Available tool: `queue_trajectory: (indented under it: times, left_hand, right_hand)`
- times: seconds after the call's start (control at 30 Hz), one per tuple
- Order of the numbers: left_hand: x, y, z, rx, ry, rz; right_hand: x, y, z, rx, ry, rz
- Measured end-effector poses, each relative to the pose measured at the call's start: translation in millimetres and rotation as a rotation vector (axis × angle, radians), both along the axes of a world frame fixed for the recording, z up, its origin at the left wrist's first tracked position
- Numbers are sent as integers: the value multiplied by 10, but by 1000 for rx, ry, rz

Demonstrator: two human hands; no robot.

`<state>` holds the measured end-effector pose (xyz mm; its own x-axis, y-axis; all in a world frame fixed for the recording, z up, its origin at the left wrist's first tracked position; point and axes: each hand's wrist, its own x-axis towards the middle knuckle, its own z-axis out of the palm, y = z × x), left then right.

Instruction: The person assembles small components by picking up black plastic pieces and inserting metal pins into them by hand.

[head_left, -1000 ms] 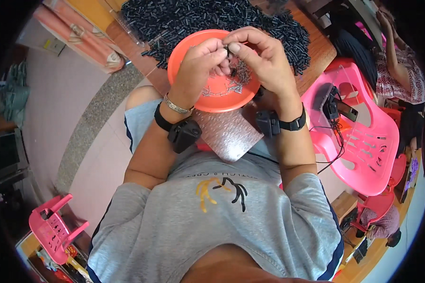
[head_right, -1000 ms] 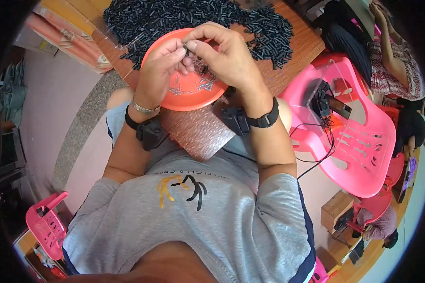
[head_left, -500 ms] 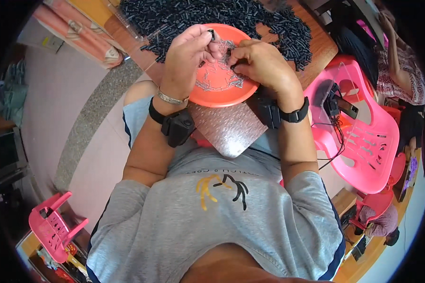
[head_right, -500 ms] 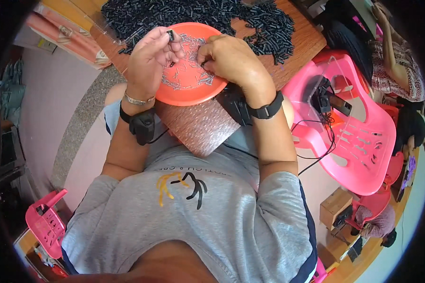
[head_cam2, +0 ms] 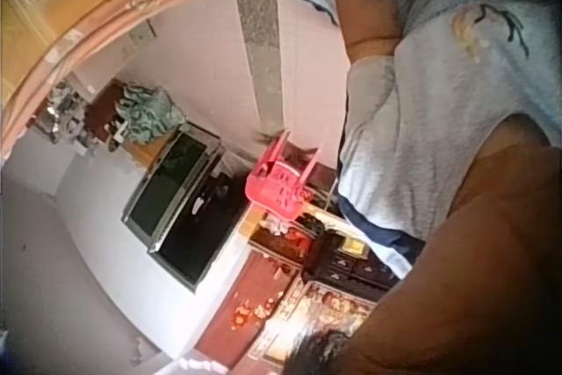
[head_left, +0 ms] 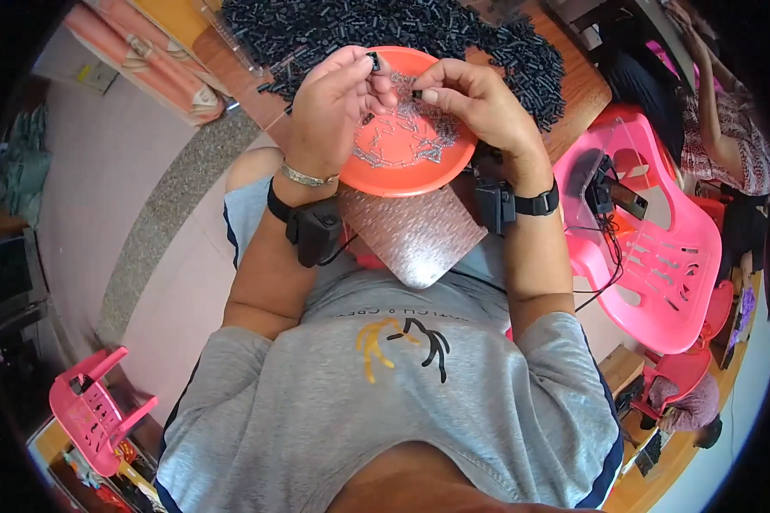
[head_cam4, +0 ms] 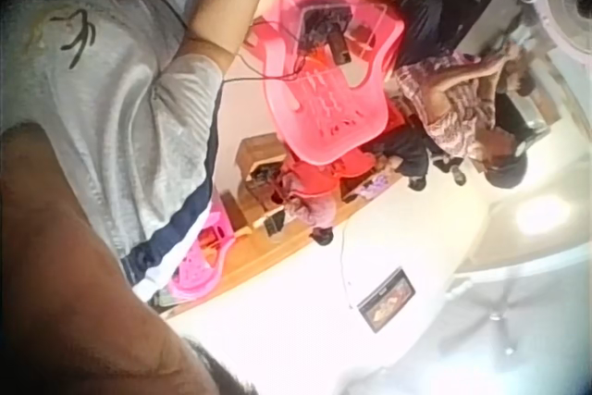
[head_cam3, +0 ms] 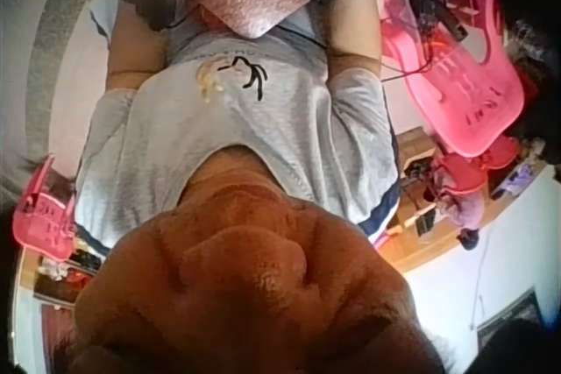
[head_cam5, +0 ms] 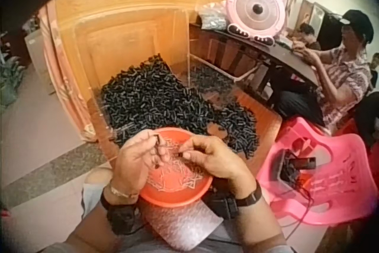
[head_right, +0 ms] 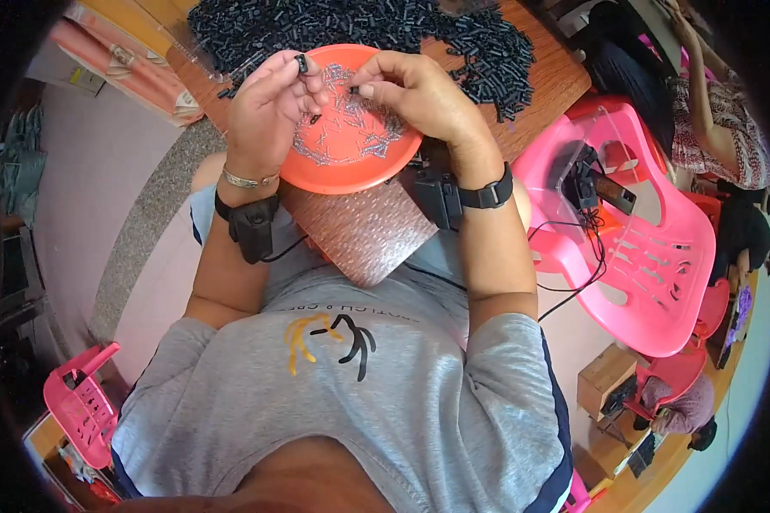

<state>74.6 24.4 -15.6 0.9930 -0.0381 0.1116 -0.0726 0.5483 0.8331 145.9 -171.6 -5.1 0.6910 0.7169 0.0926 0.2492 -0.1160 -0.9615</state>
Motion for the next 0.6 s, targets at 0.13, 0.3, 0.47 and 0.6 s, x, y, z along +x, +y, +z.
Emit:
queue_trajectory:
  times: [0.13, 0.3, 0.47, 0.6]
  left_hand:
    - [31, 125, -12, -50, -37, 14]
    - [39, 323, 18, -99, -84, 114]
    - [18, 348, 12, -72, -81, 121]
    - [10, 328, 26, -89, -58, 92]
  right_hand:
    - [33, 3, -14, -81, -47, -42]
    - [9, 57, -11, -105, -21, -59]
    - [-55, 291, 126, -221, -516, -66]
    - [-84, 538, 97, -333, -543, 121]
